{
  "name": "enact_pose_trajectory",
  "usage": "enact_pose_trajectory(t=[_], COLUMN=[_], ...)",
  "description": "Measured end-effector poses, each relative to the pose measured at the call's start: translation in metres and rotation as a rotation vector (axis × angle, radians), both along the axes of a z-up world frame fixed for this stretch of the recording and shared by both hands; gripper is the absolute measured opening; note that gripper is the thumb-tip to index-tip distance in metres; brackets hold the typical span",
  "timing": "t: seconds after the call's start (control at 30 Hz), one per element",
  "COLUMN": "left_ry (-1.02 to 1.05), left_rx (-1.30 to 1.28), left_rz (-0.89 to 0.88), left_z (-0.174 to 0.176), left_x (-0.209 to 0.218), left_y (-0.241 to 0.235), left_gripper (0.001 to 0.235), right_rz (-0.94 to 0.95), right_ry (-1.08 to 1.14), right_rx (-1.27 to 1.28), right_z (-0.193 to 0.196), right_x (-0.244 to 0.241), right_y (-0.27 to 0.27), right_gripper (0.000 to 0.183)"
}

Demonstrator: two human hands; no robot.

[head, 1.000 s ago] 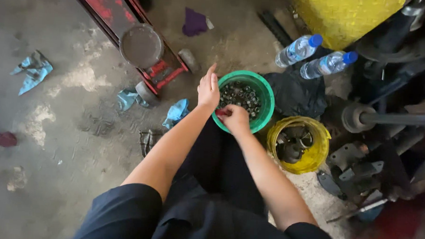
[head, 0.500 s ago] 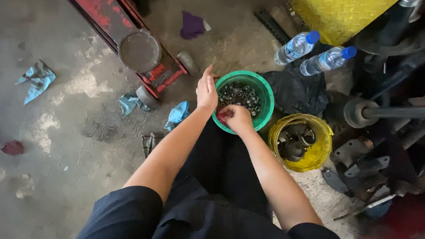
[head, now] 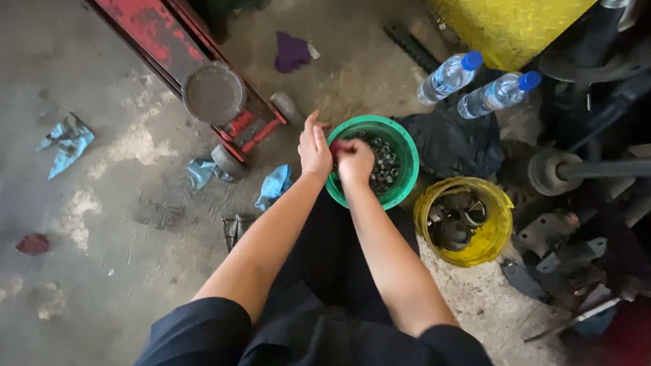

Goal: The person sits and cleans small metal parts, including nuts and a metal rod, using a red cloth. They pick items from a green bucket, wipe them, and place them into a yellow bucket.

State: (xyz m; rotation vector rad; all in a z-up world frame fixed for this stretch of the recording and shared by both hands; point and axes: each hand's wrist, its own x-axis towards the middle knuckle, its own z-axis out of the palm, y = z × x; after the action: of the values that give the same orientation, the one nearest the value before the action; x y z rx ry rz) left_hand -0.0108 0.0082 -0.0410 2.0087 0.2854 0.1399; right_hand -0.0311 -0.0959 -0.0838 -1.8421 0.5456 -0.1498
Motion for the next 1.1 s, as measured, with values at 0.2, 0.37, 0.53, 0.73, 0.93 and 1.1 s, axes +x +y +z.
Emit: enact_pose_trajectory(t=[0.2, 0.37, 0.53, 0.73, 0.93, 1.1], left_ry=[-0.001, 0.015, 0.01, 0.051, 0.015, 0.036], left_rx=[-0.018, -0.048, -0.009, 0.005, -0.005, 0.013], left_rz=[0.012, 0.033, 0.02, 0.002, -0.006, 0.004], left_z=[-0.002, -0.01, -0.016, -0.007, -0.011, -0.014], left_x=[0.001, -0.002, 0.005, 0.001, 0.004, 0.003], left_y=[0.001, 0.002, 0.002, 0.0, -0.003, -0.001], left_gripper=[0.047, 0.049, 0.049, 0.047, 0.045, 0.046], right_rz=[0.339, 0.328, 0.106, -0.235, 0.252, 0.217], right_ry=[0.271, 0.215, 0.145, 0.018, 0.218, 0.17], right_rx=[-0.056, 0.016, 0.185, 0.587, -0.157, -0.18], right_z=[0.033, 0.018, -0.01, 0.004, 0.051, 0.038], right_x=[-0.044, -0.046, 0.001, 0.01, -0.022, -0.028], right_y=[-0.009, -0.004, 0.005, 0.007, -0.006, 0.004], right_gripper=[0.009, 0.016, 0.014, 0.011, 0.008, 0.008])
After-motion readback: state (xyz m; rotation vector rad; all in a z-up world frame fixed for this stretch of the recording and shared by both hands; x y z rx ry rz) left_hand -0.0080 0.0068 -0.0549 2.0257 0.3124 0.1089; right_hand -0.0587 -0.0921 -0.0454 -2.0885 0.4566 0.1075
